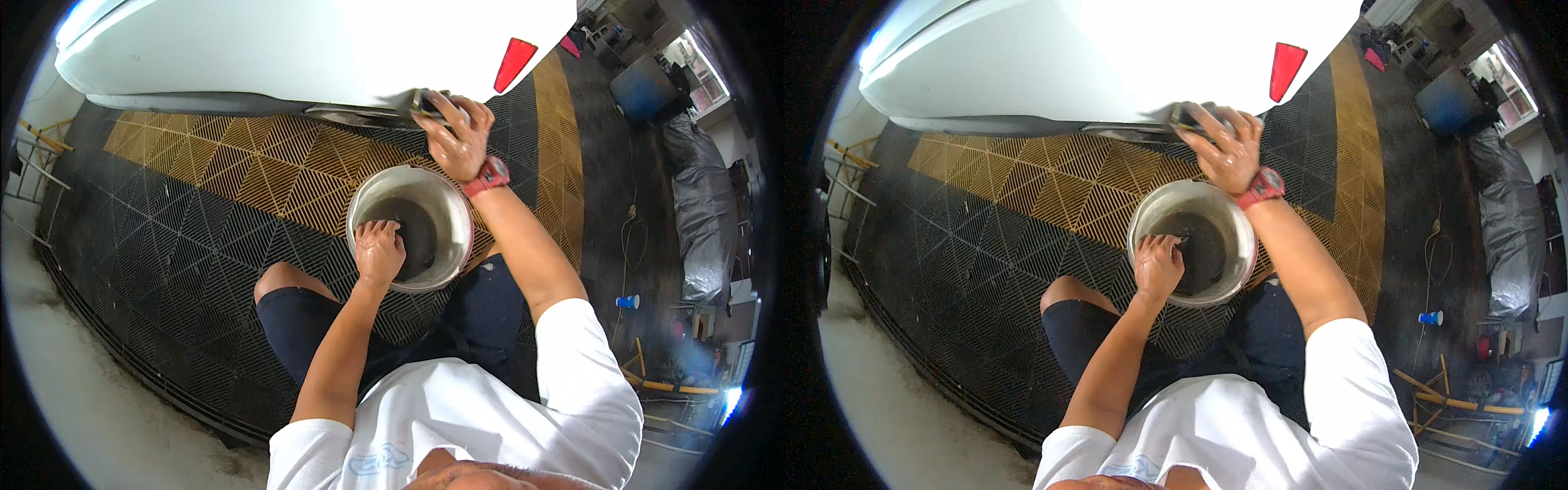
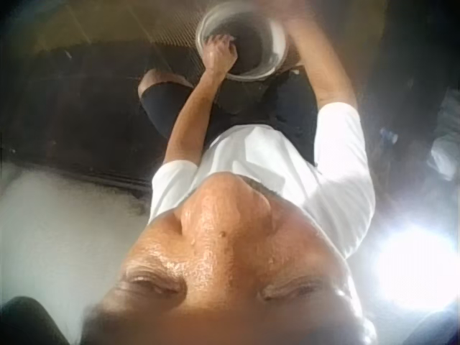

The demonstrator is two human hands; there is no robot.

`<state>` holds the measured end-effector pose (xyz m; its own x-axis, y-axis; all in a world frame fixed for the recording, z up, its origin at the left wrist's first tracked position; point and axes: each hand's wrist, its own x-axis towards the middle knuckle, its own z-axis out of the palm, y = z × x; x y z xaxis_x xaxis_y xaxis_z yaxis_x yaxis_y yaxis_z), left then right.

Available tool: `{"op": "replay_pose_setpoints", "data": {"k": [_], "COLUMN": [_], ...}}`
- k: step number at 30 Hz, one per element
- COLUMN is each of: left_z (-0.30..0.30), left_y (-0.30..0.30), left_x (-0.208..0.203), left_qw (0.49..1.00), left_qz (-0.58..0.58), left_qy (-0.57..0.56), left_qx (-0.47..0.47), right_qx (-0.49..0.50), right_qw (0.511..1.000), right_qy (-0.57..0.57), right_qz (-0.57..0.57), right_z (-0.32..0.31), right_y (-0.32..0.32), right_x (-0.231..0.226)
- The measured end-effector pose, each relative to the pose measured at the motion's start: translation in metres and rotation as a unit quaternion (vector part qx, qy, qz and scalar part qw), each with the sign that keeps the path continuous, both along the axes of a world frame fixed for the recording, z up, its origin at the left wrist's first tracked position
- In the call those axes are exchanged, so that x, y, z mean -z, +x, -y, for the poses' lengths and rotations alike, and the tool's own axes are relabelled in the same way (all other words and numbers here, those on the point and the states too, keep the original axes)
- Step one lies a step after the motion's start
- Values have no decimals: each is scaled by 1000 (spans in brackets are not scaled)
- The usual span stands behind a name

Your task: The person sits on the floor and uses a sanding block to sand the white hull of a boat. They repeatedly dip the sanding block into a bucket of water and continue sanding the surface.

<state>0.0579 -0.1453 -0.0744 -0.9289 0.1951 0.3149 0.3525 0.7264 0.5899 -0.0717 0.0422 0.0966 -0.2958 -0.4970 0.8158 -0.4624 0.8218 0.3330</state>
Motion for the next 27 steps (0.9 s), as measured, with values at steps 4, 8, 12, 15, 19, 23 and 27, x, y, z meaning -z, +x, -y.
{"op": "replay_pose_setpoints", "data": {"k": [4,8,12,15,19,23,27], "left_z": [2,8,1,-5,5,6,-3], "left_y": [2,3,0,1,2,5,2], "left_x": [0,2,1,0,1,3,-3], "left_qw": [999,999,996,996,998,998,998], "left_qz": [-5,-23,-41,-32,-17,-26,-34], "left_qy": [37,38,74,84,51,54,54], "left_qx": [-3,-13,-12,2,-11,-12,-1], "right_qx": [-29,-99,-16,-32,-83,-9,-17], "right_qw": [998,993,990,990,985,984,984], "right_qy": [-25,49,137,129,148,180,173], "right_qz": [-51,-31,-18,-55,-34,8,-31], "right_z": [32,70,-63,-69,24,-46,-60], "right_y": [-8,-20,-12,-11,-20,-12,-6], "right_x": [-26,-71,-66,-70,-90,-100,-91]}}
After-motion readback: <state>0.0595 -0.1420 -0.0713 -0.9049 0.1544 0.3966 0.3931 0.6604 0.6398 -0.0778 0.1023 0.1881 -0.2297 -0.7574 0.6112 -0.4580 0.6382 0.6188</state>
